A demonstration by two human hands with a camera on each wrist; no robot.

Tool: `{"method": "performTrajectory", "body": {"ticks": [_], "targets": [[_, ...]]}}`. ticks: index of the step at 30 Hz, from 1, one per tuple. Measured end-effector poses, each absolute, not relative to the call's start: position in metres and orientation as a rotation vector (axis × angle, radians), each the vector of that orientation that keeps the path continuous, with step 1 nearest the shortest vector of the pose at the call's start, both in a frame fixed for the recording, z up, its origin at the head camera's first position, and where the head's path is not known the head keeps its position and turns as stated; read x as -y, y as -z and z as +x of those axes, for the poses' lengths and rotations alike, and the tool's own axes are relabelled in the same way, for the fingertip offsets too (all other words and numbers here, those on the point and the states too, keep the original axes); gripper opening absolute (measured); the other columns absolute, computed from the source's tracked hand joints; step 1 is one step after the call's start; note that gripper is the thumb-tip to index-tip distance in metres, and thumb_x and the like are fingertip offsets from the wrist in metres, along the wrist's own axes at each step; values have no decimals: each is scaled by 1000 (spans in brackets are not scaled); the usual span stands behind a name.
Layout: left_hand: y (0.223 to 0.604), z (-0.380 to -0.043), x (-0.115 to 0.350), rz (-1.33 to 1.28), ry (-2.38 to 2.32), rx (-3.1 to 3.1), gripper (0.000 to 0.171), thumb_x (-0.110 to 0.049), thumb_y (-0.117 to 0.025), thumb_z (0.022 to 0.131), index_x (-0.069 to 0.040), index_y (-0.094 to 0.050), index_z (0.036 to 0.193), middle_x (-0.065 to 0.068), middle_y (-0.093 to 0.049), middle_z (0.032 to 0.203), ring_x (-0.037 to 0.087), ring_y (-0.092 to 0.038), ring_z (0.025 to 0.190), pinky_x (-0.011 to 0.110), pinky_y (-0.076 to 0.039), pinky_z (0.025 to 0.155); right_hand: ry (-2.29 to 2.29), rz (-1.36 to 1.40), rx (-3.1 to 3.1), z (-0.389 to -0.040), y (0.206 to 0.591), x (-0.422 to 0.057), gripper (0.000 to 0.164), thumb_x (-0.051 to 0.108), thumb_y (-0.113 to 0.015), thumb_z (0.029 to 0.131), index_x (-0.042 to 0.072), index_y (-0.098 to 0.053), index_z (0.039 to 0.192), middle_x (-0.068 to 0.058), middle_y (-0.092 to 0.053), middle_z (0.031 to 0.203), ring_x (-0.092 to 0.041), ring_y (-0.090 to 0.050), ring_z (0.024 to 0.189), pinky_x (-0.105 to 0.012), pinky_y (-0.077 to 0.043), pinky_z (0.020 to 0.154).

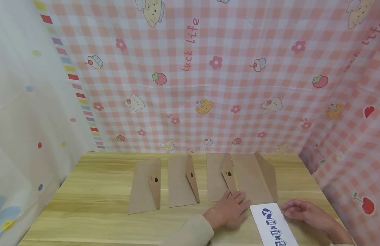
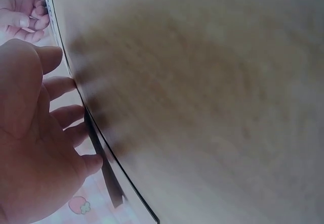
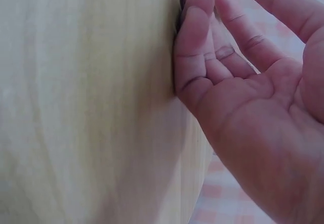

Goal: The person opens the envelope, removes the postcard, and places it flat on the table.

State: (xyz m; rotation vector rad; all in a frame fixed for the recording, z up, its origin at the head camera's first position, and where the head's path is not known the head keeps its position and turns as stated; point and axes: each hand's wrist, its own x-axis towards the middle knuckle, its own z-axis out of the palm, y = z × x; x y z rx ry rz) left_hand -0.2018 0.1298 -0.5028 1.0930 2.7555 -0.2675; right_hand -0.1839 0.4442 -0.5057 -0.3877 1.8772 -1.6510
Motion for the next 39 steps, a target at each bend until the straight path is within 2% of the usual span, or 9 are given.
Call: {"method": "performTrajectory", "body": {"ticks": [4,10,12,18,22,26,31,34,39], "targets": [[505,-201,-131,1096,233,-2762,51,-55,-28,104,-45,-26,154,-18,-21,161,2,-18,148,35,-20,121,1625,-404,-1886,-184,506,-445,32,0,-40,105,14,-64,119,7,-69,106,-5,-62,91,-22,-52,78],[507,-201,-131,1105,176,-2775,51,-55,-30,104,-43,-28,154,-16,-23,161,5,-18,149,35,-19,121,1592,-446,-1931,-185,505,-443,30,1,-40,105,12,-63,120,7,-69,104,-7,-61,87,-23,-52,74],[507,-201,-130,1116,161,-2785,52,-54,-30,104,-43,-28,154,-15,-23,161,6,-19,149,36,-18,121,1587,-459,-1948,-186,503,-443,28,2,-41,105,10,-63,121,7,-68,104,-7,-61,87,-23,-51,72],[505,-205,-125,1160,68,-2811,51,-51,-31,105,-40,-28,154,-10,-22,163,10,-19,150,36,-16,122,1566,-468,-2084,-188,495,-436,22,5,-44,104,-9,-54,119,7,-65,97,-7,-59,81,-25,-52,67],[505,-208,-119,1205,3,-2824,51,-48,-33,105,-37,-29,155,-7,-22,164,12,-19,151,37,-17,122,1522,-322,-2190,-189,488,-428,24,11,-49,104,-8,-54,118,7,-61,91,-7,-57,79,-27,-52,66],[503,-210,-110,1210,-31,-2840,53,-47,-36,105,-32,-30,155,-4,-24,163,14,-20,151,37,-21,121,1465,-289,-2303,-192,482,-415,31,15,-50,104,-11,-52,120,6,-63,95,-5,-58,84,-26,-52,69],[501,-213,-96,1181,-70,-2843,55,-46,-36,105,-29,-29,156,-2,-25,162,15,-21,151,37,-22,121,1477,-416,-2370,-199,476,-398,32,12,-50,104,-16,-50,120,7,-67,105,1,-61,96,-23,-54,78],[500,-214,-88,1186,-66,-2856,55,-46,-35,105,-27,-30,156,-1,-26,162,16,-20,151,38,-22,121,1479,-416,-2380,-202,472,-386,33,14,-51,104,-15,-51,121,3,-68,111,0,-61,100,-22,-55,81],[497,-218,-76,1151,-104,-2861,54,-45,-36,105,-25,-32,156,0,-24,164,17,-19,151,39,-22,121,1452,-390,-2390,-211,467,-368,35,17,-51,104,-12,-53,124,-18,-65,117,-5,-63,103,-26,-55,85]]}}
